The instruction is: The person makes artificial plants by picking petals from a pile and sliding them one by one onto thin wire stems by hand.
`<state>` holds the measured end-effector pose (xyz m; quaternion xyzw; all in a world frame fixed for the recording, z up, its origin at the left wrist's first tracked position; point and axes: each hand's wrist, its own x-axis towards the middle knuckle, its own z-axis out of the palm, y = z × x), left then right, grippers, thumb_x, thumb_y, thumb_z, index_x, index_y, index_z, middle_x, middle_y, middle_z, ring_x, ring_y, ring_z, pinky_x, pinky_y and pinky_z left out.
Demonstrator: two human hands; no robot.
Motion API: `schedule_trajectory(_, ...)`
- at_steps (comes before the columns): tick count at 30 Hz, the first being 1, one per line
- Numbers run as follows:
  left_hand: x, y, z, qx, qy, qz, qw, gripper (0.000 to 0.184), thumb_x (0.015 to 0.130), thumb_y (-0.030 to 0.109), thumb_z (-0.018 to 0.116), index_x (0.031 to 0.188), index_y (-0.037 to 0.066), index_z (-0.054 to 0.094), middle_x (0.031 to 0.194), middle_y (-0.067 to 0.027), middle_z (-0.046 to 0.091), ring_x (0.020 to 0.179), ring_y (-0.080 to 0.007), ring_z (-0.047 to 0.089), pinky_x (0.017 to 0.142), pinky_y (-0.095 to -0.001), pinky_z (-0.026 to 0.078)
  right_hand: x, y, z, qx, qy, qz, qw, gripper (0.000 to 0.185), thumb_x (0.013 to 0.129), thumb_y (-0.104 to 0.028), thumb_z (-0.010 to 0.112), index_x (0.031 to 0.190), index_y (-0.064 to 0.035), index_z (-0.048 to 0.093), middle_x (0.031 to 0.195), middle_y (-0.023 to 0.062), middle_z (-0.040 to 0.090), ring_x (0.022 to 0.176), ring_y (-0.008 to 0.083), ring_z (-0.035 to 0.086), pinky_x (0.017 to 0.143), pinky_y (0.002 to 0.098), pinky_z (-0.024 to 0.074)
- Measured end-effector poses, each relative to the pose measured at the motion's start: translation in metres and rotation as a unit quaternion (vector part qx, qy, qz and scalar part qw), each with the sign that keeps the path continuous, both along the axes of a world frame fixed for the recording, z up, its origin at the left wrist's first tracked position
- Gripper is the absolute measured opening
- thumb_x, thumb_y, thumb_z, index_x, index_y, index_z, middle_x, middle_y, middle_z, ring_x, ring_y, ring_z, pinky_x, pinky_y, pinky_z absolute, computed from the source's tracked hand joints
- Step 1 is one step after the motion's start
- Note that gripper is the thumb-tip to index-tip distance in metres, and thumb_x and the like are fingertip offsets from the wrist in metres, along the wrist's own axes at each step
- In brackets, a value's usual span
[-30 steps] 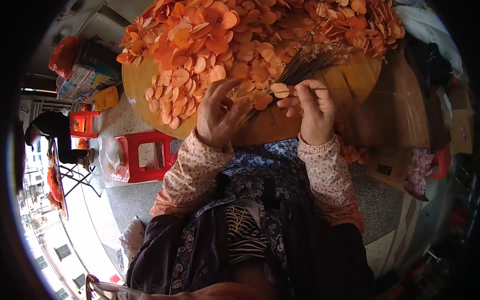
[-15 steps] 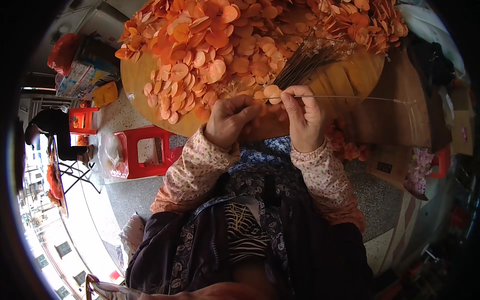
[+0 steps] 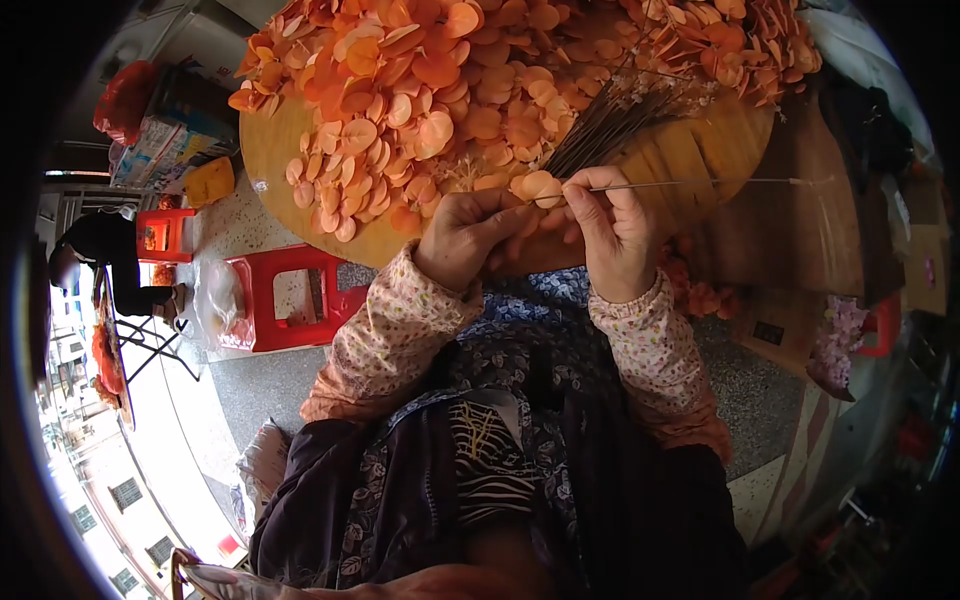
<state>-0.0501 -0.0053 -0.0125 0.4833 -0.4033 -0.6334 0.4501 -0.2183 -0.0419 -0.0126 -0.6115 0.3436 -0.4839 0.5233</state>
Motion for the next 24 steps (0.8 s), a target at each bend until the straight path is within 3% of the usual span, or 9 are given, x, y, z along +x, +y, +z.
schedule_trajectory(4,-0.001,0.001,0.001,-0.002,-0.024,0.003,1.000,0.017,0.085,0.013,0.056,0.082,-0.003,0.061,0.057,-0.0005,0.053,0.047,-0.0067,0.046,0.043,-0.0212,0.035,-0.003,0.000,0.001,-0.073,0.083,0.000,0.994,0.010,0.093,-0.010,0.050,0.095,-0.0012,0.054,0.080,0.0025,0.060,0.068,0.0078,0.059,0.054,0.0188,0.0433)
schedule_trajectory(14,-0.004,0.002,-0.001,-0.028,-0.072,0.033,0.996,0.017,0.082,0.013,0.057,0.077,-0.002,0.062,0.054,-0.0017,0.054,0.048,-0.0074,0.049,0.044,-0.0229,0.038,-0.003,0.001,-0.006,-0.086,0.072,0.013,0.994,0.007,0.092,-0.007,0.051,0.095,-0.0016,0.054,0.082,0.0011,0.058,0.066,0.0066,0.055,0.056,0.0193,0.0426)
schedule_trajectory(16,-0.006,0.002,-0.003,-0.073,-0.126,0.046,0.988,0.017,0.080,0.013,0.058,0.075,-0.003,0.063,0.054,-0.0040,0.056,0.049,-0.0087,0.051,0.046,-0.0238,0.040,0.000,0.000,-0.007,-0.220,0.119,-0.037,0.967,0.005,0.090,-0.004,0.053,0.094,-0.0011,0.055,0.082,0.0015,0.058,0.066,0.0075,0.054,0.058,0.0205,0.0429)
schedule_trajectory(24,-0.009,0.007,-0.001,-0.081,-0.177,0.052,0.979,0.018,0.080,0.016,0.059,0.078,-0.001,0.064,0.055,-0.0080,0.057,0.051,-0.0127,0.055,0.049,-0.0272,0.043,0.000,0.005,-0.012,-0.152,0.094,-0.035,0.983,0.004,0.087,-0.001,0.056,0.091,-0.0001,0.057,0.083,0.0068,0.060,0.068,0.0111,0.055,0.063,0.0223,0.0452)
